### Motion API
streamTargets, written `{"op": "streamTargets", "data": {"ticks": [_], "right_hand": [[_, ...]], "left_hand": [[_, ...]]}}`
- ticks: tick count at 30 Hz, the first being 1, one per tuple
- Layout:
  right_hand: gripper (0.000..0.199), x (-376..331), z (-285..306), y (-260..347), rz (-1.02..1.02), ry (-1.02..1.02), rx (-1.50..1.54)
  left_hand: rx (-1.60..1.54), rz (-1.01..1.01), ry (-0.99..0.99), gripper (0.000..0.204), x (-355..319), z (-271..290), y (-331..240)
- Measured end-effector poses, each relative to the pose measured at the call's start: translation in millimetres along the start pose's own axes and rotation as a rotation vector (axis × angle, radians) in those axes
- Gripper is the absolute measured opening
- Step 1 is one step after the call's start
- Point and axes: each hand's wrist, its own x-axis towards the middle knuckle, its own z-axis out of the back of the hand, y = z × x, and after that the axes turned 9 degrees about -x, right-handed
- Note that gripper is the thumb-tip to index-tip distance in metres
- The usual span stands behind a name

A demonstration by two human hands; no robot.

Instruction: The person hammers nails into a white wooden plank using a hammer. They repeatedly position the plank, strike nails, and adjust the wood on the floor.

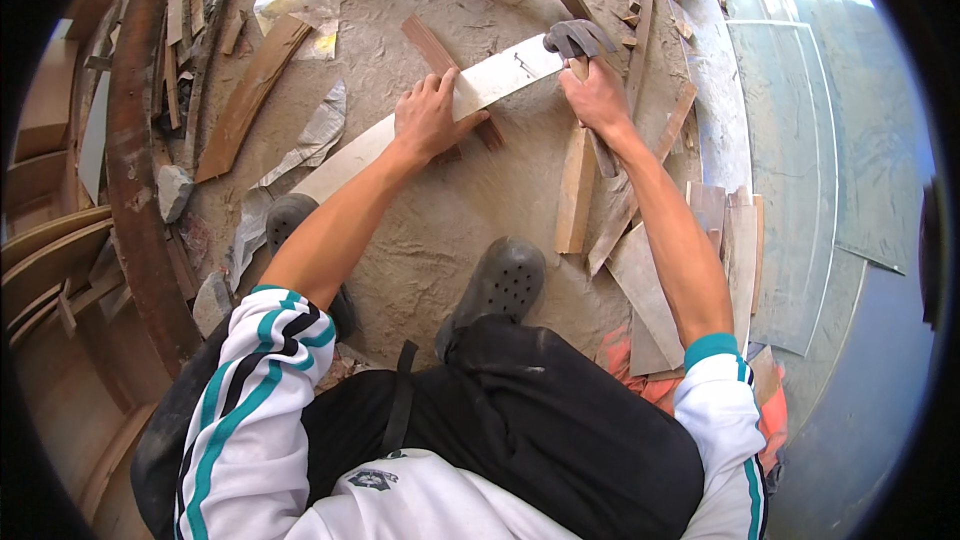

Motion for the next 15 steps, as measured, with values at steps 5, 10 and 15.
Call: {"op": "streamTargets", "data": {"ticks": [5,10,15], "right_hand": [[0.039,-3,-2,-10,0.010,0.023,-0.007],[0.040,-7,2,-2,0.021,0.085,-0.034],[0.034,-8,19,20,0.194,-0.047,0.069]], "left_hand": [[-0.044,-0.009,0.024,0.088,0,9,-1],[-0.043,0.024,0.053,0.089,2,11,-1],[-0.017,0.000,0.015,0.088,4,5,2]]}}
